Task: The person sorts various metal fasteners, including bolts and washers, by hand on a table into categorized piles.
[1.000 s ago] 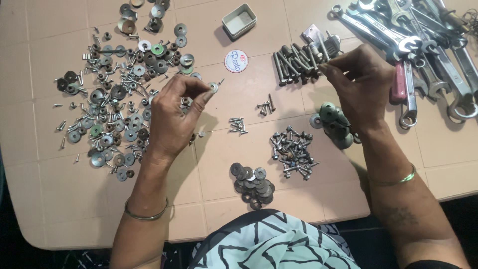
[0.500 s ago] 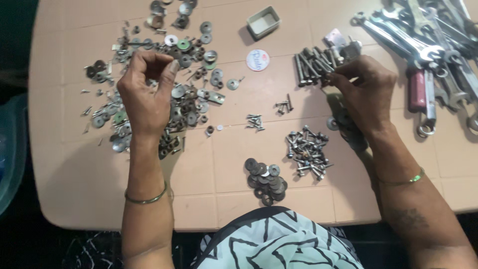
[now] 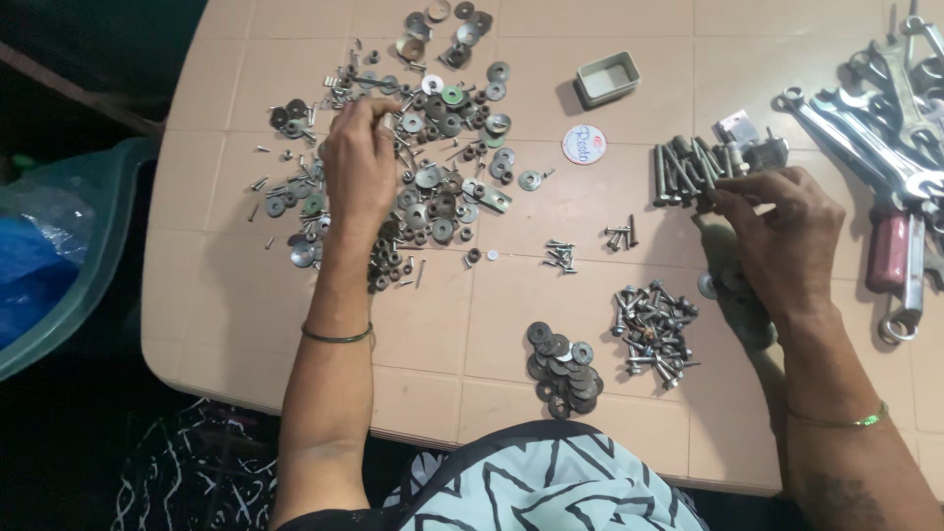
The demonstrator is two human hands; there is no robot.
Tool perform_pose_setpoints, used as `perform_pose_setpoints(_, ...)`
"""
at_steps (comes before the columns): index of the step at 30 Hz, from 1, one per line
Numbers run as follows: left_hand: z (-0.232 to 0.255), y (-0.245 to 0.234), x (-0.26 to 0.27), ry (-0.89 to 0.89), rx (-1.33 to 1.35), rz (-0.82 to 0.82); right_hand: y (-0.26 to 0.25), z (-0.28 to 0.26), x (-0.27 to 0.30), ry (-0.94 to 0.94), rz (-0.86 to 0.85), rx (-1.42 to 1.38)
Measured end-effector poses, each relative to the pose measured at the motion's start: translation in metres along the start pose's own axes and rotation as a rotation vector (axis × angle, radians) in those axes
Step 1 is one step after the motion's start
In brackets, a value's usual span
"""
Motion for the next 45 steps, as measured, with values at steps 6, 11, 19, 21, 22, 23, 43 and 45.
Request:
perform_pose_setpoints(6,-0.032,0.029,0.007,-0.047,-0.242,-0.111,-0.004,0.011,0.002,-0.027,0.083,-0.043)
perform_pose_setpoints(11,-0.041,0.057,0.016,0.003,-0.317,-0.202,-0.003,0.017,0.007,-0.032,0.096,-0.066)
perform_pose_setpoints(19,-0.023,0.083,0.025,0.04,-0.298,-0.449,0.003,0.013,0.012,-0.046,0.082,-0.031)
perform_pose_setpoints(21,-0.012,0.086,0.031,0.02,-0.196,-0.522,0.004,0.012,0.012,-0.038,0.082,-0.03)
perform_pose_setpoints(22,-0.006,0.087,0.035,0.008,-0.147,-0.557,0.005,0.012,0.012,-0.037,0.078,-0.032)
perform_pose_setpoints(23,0.0,0.088,0.037,0.025,-0.16,-0.574,0.005,0.011,0.012,-0.035,0.074,-0.033)
perform_pose_setpoints(43,-0.023,0.048,0.013,0.245,-0.314,-0.067,0.005,0.006,0.012,-0.021,0.076,-0.005)
perform_pose_setpoints(45,-0.037,0.055,0.005,0.087,-0.303,-0.122,0.004,-0.001,0.009,-0.014,0.075,-0.012)
Point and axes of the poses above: each hand's wrist, its own x-axis away from the middle knuckle, its own y-axis out of the palm, z = x × y, the point moved 9 cm from there along -x, towards the middle knuckle, and after that the axes turned 9 degrees about z, right-handed, at the moved point
